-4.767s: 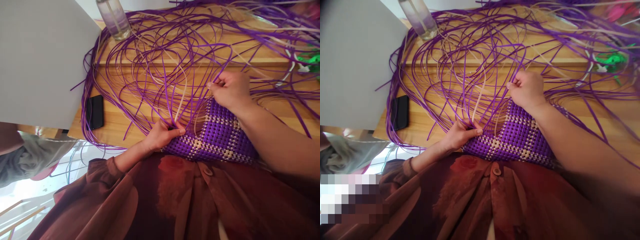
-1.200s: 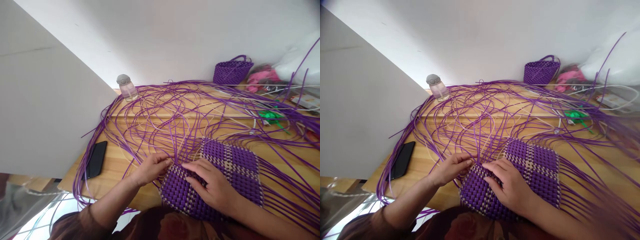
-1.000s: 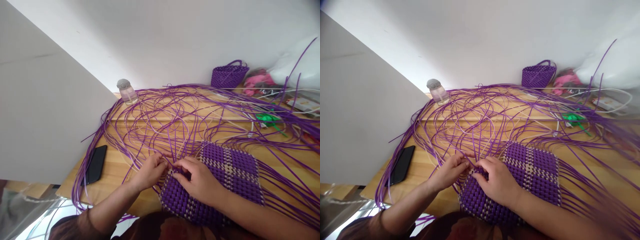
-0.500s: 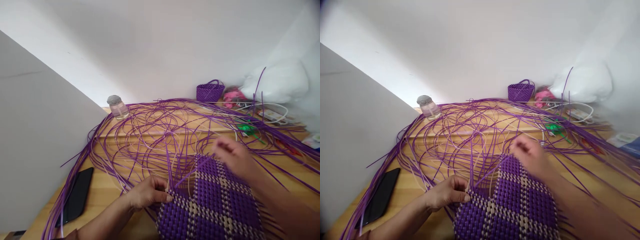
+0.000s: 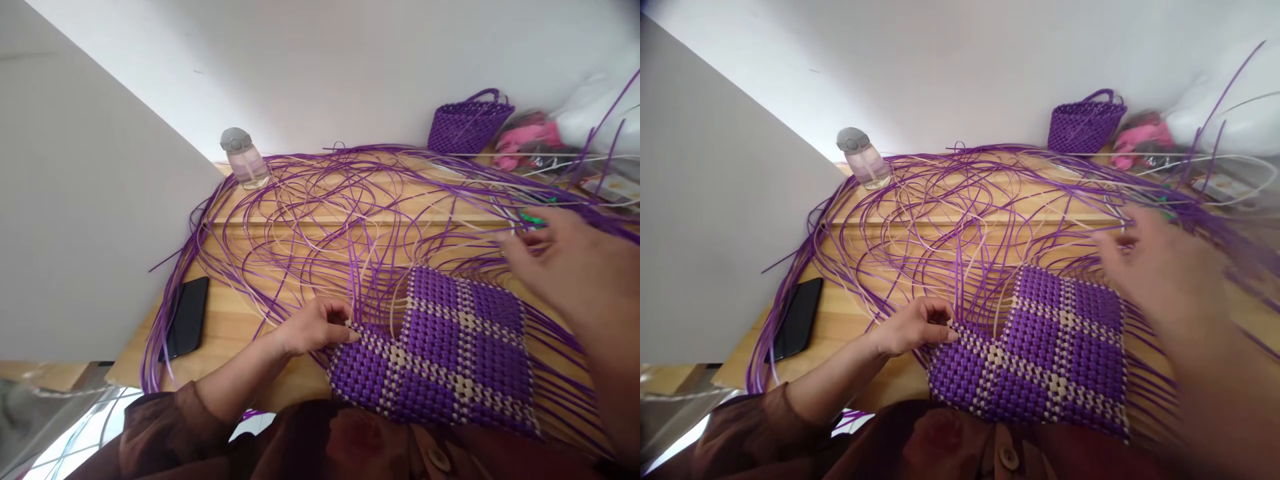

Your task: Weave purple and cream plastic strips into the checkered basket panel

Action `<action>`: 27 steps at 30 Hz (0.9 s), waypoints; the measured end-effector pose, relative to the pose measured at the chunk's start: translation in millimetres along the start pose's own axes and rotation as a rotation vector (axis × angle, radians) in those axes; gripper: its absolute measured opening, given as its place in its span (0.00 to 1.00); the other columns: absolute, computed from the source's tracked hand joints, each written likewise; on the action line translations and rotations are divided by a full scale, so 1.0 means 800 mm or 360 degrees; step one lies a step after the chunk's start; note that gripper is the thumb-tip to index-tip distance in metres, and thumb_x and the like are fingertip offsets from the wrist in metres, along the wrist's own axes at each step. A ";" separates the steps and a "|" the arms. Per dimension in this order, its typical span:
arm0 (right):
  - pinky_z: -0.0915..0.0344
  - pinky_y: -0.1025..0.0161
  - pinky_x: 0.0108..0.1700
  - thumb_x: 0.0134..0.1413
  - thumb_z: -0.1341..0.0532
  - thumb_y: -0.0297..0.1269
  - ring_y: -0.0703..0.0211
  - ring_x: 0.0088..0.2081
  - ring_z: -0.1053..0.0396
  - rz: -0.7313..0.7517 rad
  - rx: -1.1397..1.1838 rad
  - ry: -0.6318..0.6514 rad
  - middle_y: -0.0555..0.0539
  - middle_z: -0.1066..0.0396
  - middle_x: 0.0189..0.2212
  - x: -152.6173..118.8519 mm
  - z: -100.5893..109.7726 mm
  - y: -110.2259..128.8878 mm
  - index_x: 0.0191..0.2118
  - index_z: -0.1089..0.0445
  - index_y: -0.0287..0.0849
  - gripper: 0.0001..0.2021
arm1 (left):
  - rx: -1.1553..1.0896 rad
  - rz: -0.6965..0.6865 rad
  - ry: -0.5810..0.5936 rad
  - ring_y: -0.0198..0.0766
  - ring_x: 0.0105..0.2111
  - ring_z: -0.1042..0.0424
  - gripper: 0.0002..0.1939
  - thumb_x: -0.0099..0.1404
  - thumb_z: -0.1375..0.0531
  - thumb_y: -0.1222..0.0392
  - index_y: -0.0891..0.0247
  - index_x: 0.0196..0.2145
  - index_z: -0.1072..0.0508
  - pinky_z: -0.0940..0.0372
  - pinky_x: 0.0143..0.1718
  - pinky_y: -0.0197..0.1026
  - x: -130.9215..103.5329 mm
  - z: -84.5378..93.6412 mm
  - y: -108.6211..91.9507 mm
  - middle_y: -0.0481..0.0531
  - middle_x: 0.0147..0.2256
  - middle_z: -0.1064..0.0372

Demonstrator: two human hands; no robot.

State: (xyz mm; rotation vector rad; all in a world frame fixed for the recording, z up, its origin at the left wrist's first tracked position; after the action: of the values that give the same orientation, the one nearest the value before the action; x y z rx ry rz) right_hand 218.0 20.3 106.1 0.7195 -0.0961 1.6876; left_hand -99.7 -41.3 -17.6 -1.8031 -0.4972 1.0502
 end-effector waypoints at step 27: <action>0.31 0.61 0.44 0.63 0.43 0.27 0.58 0.40 0.28 0.0845 0.0649 0.0291 0.45 0.24 0.39 -0.088 -0.125 0.203 0.54 0.32 0.42 0.15 | -0.0359 -0.0102 -0.0280 0.31 0.28 0.37 0.20 0.43 0.25 0.59 0.68 0.30 0.27 0.44 0.34 0.36 0.007 -0.005 0.019 0.47 0.27 0.32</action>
State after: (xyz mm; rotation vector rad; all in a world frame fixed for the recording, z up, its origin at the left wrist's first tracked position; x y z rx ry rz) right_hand 34.3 -38.7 41.9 0.8863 0.2103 2.3121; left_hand -94.8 -46.7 -32.9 -1.8845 -0.8027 1.1515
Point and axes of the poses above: each hand's wrist, its own x-axis towards the middle knuckle, its own z-axis out of the back of the hand, y = z × x, the point moved 7 cm from there along x, towards the middle knuckle
